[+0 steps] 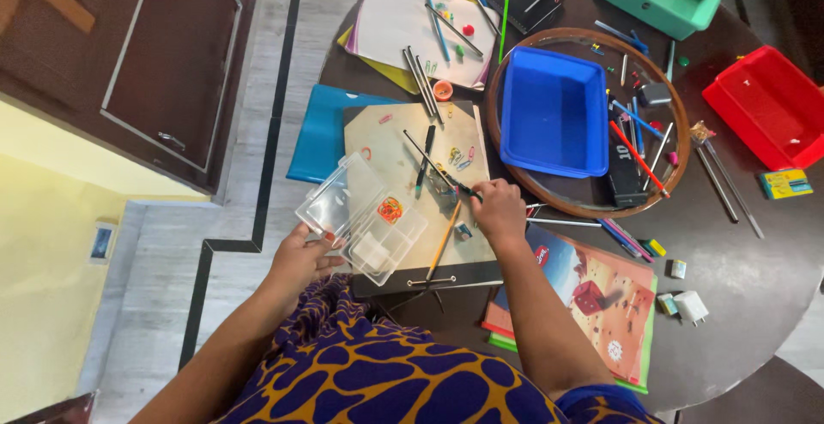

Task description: The person organizes small stationery items on a round table. They pick up rubber bands, paper clips, and other small objects from the table surface and place them into a clear plastic compartment box. The person moves the box across the table to gather items from different areas.

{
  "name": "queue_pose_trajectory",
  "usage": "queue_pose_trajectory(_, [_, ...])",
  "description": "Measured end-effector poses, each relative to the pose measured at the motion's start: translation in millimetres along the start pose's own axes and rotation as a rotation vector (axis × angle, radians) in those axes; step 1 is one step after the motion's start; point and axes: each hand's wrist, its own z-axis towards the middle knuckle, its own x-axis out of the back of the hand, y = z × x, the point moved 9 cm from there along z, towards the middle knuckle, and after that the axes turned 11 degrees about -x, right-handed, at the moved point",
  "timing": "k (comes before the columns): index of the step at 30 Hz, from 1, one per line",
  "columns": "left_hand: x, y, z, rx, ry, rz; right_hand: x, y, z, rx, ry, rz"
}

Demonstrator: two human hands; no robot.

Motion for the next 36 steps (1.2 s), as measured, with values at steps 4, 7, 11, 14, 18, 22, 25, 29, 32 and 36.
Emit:
queue_pose_trajectory(4, [1,-3,12,0.037,-0.027,0.004,10,-14,-7,-0.013,0.0,-0.063])
queue_pose_trajectory(7, [4,-4,19,0.04,-0.032,0.003,23,-24,-22,-0.003,0.072,0.03])
queue_pose_trajectory(11, [5,-2,35,0.067,-0.056,0.014,43,-32,-37,-0.007,0.164,0.08])
queue_pose_trajectory(14, [8,4,47,0.059,-0.083,-0.006,55,-38,-59,-0.037,0.227,0.118])
queue_pose_trajectory(18, [12,6,59,0.065,-0.1,-0.01,64,-54,-77,-0.012,0.293,0.208])
queue_pose_trajectory(22, [17,4,68,0.062,-0.1,-0.053,46,-81,-104,0.106,0.232,0.226])
queue_pose_trajectory(25, [18,-3,65,0.106,-0.092,-0.079,22,-90,-105,0.102,0.1,0.177])
queue_pose_trajectory(29, [22,-7,63,0.103,-0.098,-0.087,12,-81,-78,0.106,0.087,0.232])
queue_pose_trajectory(32, [24,-12,63,0.11,-0.085,-0.099,10,-64,-29,0.096,0.11,0.213])
queue_pose_trajectory(36, [24,-22,63,0.118,-0.064,-0.131,5,-51,45,0.061,0.106,0.131])
